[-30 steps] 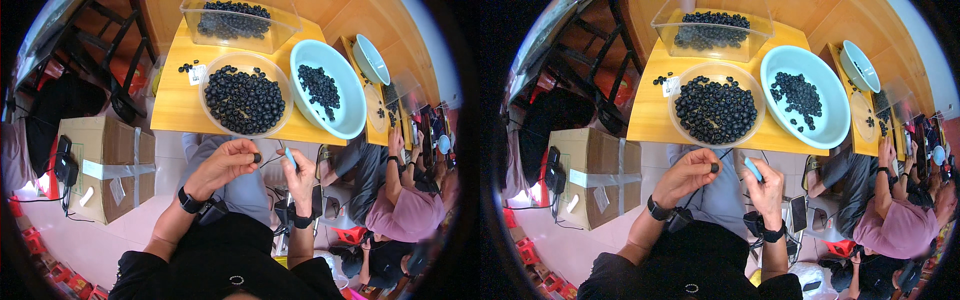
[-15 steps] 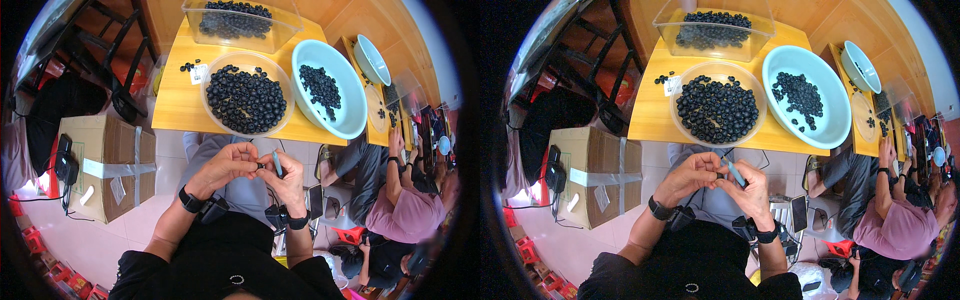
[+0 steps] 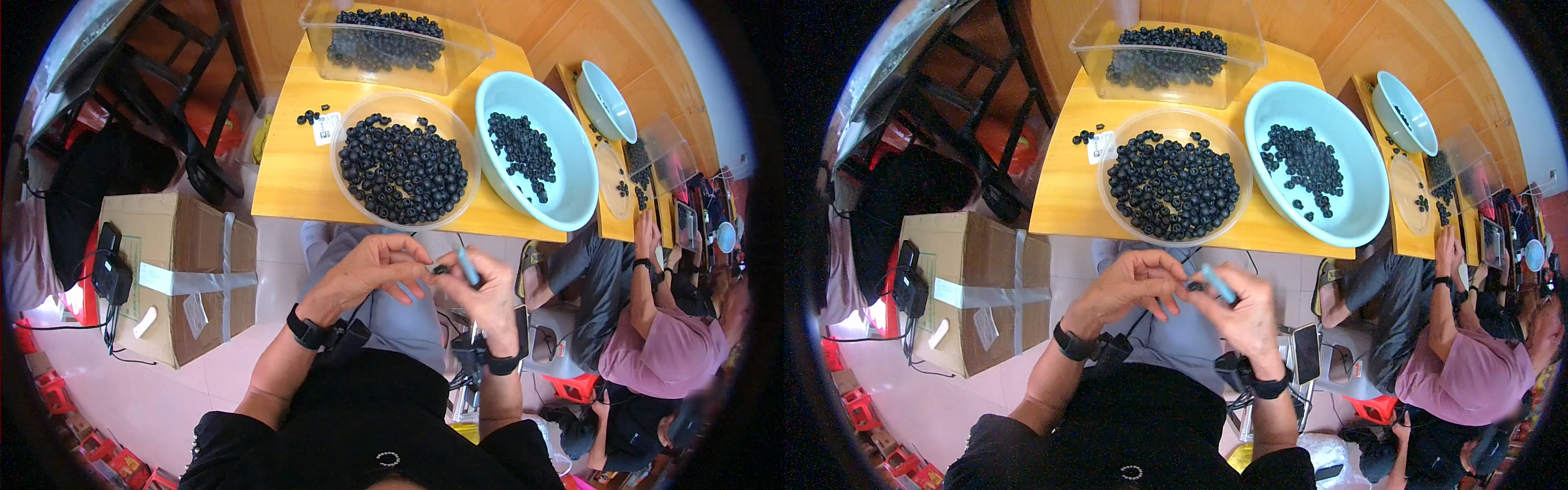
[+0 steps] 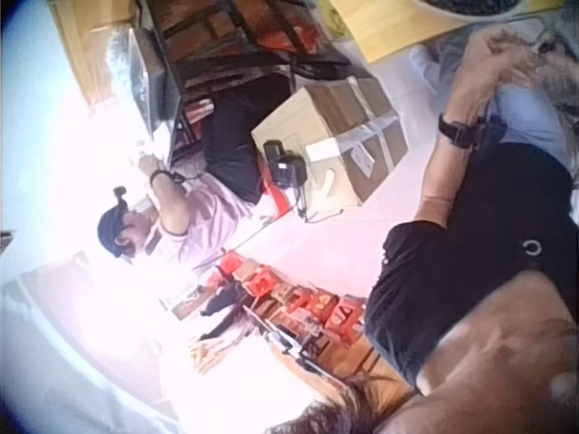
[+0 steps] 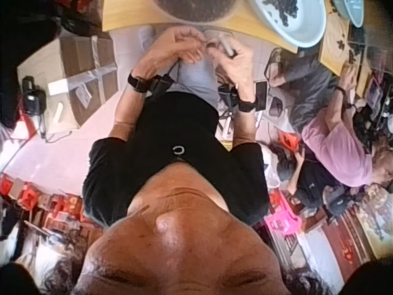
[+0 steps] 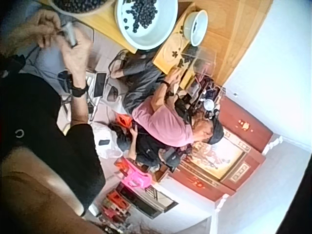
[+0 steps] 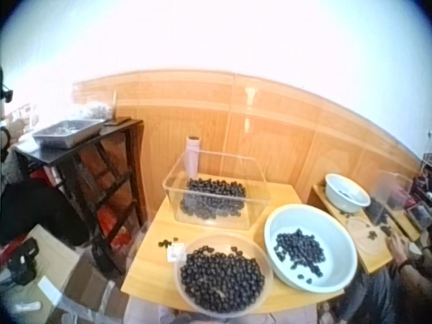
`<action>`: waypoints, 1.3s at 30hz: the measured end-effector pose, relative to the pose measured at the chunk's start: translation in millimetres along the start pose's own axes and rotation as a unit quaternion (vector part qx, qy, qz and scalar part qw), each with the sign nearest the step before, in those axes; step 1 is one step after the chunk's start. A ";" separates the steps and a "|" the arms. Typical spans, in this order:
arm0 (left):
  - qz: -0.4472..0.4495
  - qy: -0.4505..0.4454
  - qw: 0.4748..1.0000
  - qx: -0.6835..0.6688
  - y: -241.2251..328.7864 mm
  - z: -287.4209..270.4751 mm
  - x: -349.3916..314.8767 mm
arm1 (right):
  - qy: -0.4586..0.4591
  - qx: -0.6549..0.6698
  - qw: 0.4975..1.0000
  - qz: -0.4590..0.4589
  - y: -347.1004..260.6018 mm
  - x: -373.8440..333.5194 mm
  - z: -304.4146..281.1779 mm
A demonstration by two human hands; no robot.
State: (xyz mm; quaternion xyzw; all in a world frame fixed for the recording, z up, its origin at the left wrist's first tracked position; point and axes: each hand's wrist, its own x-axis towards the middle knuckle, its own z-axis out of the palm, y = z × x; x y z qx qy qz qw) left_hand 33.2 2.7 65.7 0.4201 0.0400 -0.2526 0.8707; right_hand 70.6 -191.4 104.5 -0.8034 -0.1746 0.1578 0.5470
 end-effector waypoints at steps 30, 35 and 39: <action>0.318 0.171 0.700 0.616 22.3 -40.9 102.2 | 0.198 -0.024 0.980 -0.008 55.0 8.6 -10.5; 0.332 0.175 0.741 0.557 33.5 -30.0 87.0 | 0.188 -0.016 0.982 0.015 47.2 2.9 -7.5; 0.200 0.097 0.961 0.165 44.5 -8.4 53.0 | 0.162 -0.015 0.986 -0.037 44.0 0.8 -5.5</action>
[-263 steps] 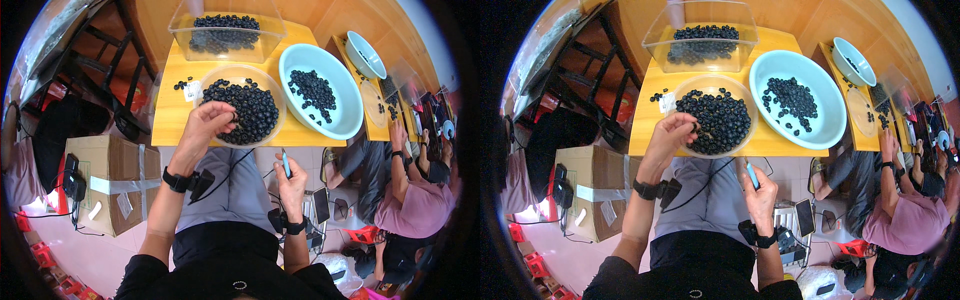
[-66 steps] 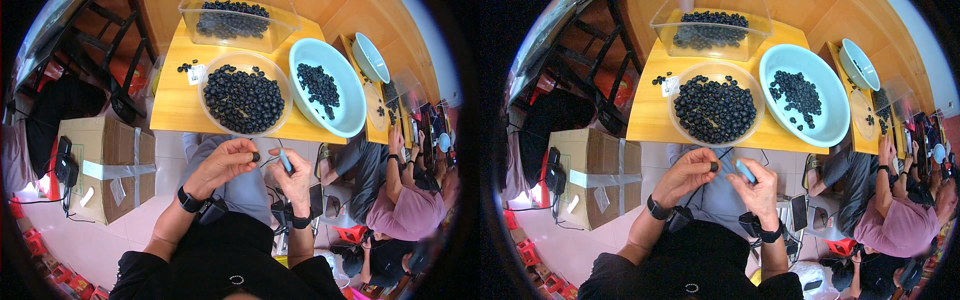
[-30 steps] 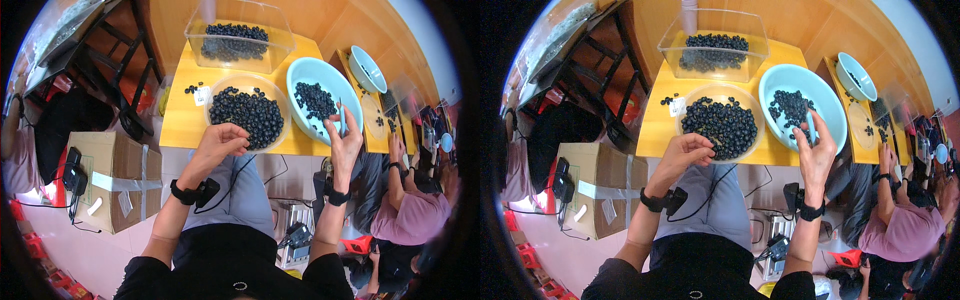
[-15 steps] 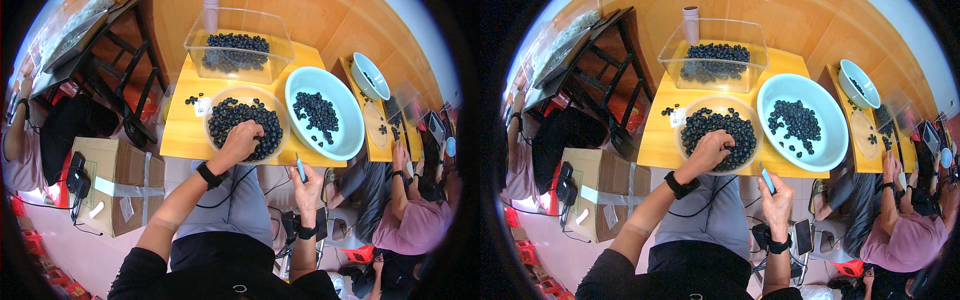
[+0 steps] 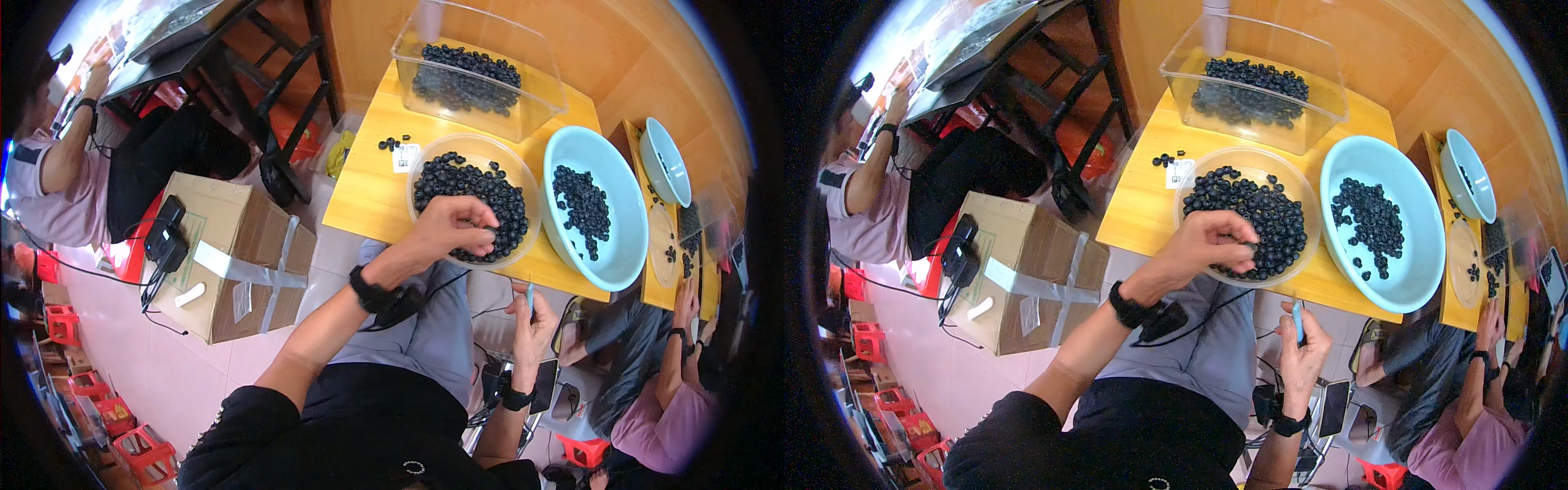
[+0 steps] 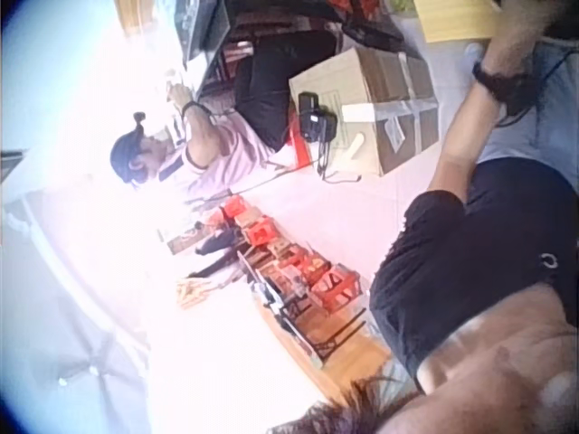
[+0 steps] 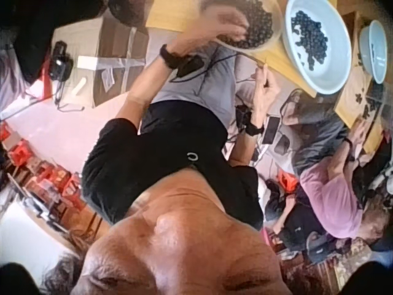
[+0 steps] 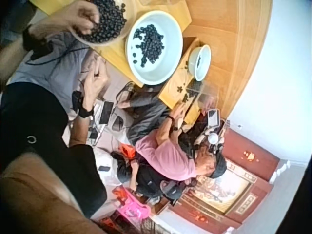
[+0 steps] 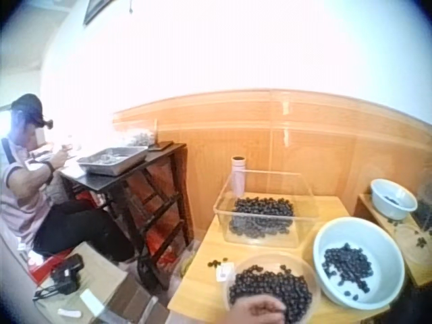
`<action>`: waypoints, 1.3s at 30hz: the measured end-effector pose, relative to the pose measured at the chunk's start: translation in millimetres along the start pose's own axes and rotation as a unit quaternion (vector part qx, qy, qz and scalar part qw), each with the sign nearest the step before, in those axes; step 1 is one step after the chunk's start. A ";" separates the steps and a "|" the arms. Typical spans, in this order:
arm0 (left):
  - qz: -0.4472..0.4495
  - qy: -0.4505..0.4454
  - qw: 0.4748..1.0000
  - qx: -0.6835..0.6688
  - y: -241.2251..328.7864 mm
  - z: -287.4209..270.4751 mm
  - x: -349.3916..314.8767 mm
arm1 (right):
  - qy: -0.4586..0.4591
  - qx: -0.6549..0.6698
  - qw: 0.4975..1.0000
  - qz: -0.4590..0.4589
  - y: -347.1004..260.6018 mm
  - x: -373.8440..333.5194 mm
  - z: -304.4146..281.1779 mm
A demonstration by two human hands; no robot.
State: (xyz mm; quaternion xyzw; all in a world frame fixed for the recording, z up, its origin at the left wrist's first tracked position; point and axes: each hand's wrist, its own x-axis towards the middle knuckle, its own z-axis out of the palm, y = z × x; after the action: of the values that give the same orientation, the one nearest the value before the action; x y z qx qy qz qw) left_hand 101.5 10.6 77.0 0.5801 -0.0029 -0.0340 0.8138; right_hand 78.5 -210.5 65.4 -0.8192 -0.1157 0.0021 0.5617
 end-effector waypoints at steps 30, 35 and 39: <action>-0.066 -0.037 0.918 -0.389 -50.4 -3.3 -67.9 | -0.137 -0.115 0.977 -0.119 -38.4 -3.9 27.1; -0.082 -0.012 0.921 -0.382 -50.6 -2.1 -69.3 | -0.140 -0.118 0.975 -0.126 -34.8 -4.0 27.1; -0.084 -0.044 0.919 -0.382 -53.9 -5.6 -68.9 | -0.144 -0.092 0.978 -0.123 -30.7 -2.9 25.3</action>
State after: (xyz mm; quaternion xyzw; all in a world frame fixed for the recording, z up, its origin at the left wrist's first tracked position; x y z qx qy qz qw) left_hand 30.3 2.4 26.7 0.2216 0.0229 -0.1266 0.9666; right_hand 66.6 -177.3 83.9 -0.8380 -0.2949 0.0397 0.4574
